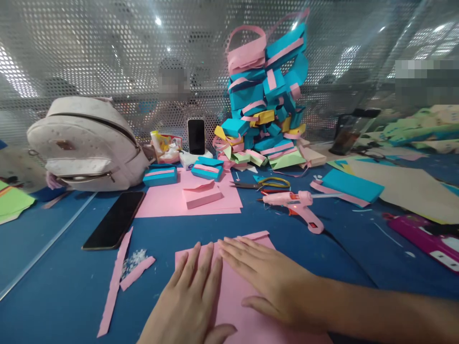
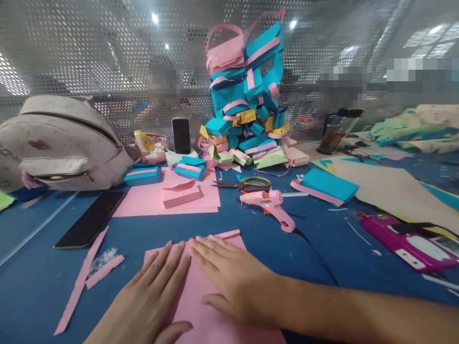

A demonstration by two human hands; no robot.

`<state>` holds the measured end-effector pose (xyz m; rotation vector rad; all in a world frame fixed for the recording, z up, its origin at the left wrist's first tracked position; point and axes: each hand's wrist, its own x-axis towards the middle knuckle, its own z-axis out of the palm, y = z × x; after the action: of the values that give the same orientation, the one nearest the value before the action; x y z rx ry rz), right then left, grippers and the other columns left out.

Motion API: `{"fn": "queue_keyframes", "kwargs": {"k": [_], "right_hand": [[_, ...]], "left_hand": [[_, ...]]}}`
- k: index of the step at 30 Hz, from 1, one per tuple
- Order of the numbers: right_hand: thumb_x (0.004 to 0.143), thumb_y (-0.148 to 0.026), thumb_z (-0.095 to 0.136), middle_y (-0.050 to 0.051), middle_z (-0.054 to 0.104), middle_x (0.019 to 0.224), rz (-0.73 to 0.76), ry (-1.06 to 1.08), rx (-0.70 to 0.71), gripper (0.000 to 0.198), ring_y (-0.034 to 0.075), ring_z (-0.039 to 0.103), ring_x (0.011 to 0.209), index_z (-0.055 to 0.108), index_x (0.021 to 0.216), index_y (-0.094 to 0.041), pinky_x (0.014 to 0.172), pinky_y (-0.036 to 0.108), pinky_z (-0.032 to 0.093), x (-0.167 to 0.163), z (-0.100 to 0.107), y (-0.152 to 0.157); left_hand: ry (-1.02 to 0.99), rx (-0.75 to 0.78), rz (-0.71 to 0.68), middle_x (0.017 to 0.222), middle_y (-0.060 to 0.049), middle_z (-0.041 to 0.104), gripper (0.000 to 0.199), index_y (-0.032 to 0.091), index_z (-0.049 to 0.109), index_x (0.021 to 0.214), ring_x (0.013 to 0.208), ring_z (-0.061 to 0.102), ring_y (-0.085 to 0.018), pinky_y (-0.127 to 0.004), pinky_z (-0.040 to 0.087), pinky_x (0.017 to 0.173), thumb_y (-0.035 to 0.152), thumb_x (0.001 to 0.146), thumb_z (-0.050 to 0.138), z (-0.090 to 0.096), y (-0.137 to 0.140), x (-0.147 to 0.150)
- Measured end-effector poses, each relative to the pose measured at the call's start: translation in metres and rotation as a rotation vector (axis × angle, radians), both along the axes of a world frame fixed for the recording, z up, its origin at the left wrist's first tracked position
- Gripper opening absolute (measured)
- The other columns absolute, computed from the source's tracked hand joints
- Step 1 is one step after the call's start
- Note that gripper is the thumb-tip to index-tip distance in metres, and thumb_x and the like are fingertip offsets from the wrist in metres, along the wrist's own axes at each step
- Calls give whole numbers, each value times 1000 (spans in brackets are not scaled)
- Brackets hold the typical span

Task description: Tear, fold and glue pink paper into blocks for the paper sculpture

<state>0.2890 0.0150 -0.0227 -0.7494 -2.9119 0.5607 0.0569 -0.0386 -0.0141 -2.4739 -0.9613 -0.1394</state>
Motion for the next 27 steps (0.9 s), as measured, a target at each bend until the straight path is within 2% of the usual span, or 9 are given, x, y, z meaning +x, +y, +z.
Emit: {"fn": "queue_keyframes", "kwargs": {"k": [4, 8, 12, 17, 19, 23, 27], "right_hand": [[95, -47, 52, 18, 30, 156, -35, -11, 27, 70, 30, 22, 146, 35, 149, -5, 121, 49, 19, -11, 7, 6], [97, -50, 46, 19, 47, 147, 3, -9, 140, 62, 31, 35, 140, 50, 140, -5, 120, 50, 20, -30, 16, 16], [99, -49, 43, 18, 50, 144, 81, -6, 260, 56, 31, 40, 136, 54, 136, -9, 116, 50, 26, -53, 22, 23], [101, -46, 40, 15, 51, 144, 151, -26, 330, 52, 29, 40, 136, 53, 137, -11, 114, 48, 30, -76, 27, 26], [101, -48, 39, 14, 51, 144, 137, -30, 349, 52, 30, 40, 136, 54, 137, -13, 113, 49, 31, -75, 26, 26], [99, -48, 45, 12, 54, 142, 60, -56, 384, 48, 31, 44, 134, 57, 135, -18, 110, 52, 33, -58, 21, 28], [96, -47, 51, 10, 57, 139, -11, -75, 451, 44, 30, 47, 131, 61, 130, -22, 109, 51, 36, -33, 16, 29]], "left_hand": [[22, 37, -12, 126, -24, 62, 78, 4, 63, 124, 106, 68, -41, -46, 59, 78, 70, 91, 37, -2, 1, -1], [71, 132, 30, 111, -30, 69, 80, 6, 64, 123, 97, 71, -43, -48, 58, 73, 74, 87, 42, -9, -5, -10], [109, 211, 74, 104, -30, 71, 82, 5, 64, 123, 95, 70, -46, -52, 54, 78, 75, 84, 46, -16, -15, -19], [99, 202, 69, 104, -26, 73, 73, 5, 74, 102, 96, 71, -42, -50, 49, 85, 68, 92, 38, -17, -18, -19], [100, 200, 75, 105, -26, 73, 73, 5, 73, 105, 97, 70, -42, -50, 48, 87, 68, 92, 38, -18, -18, -19], [91, 200, 118, 109, -24, 72, 77, 5, 65, 124, 99, 70, -41, -49, 45, 90, 70, 91, 38, -21, -19, -20], [85, 209, 136, 103, -26, 73, 80, 5, 61, 128, 100, 70, -40, -49, 43, 93, 71, 90, 38, -23, -20, -21]]}}
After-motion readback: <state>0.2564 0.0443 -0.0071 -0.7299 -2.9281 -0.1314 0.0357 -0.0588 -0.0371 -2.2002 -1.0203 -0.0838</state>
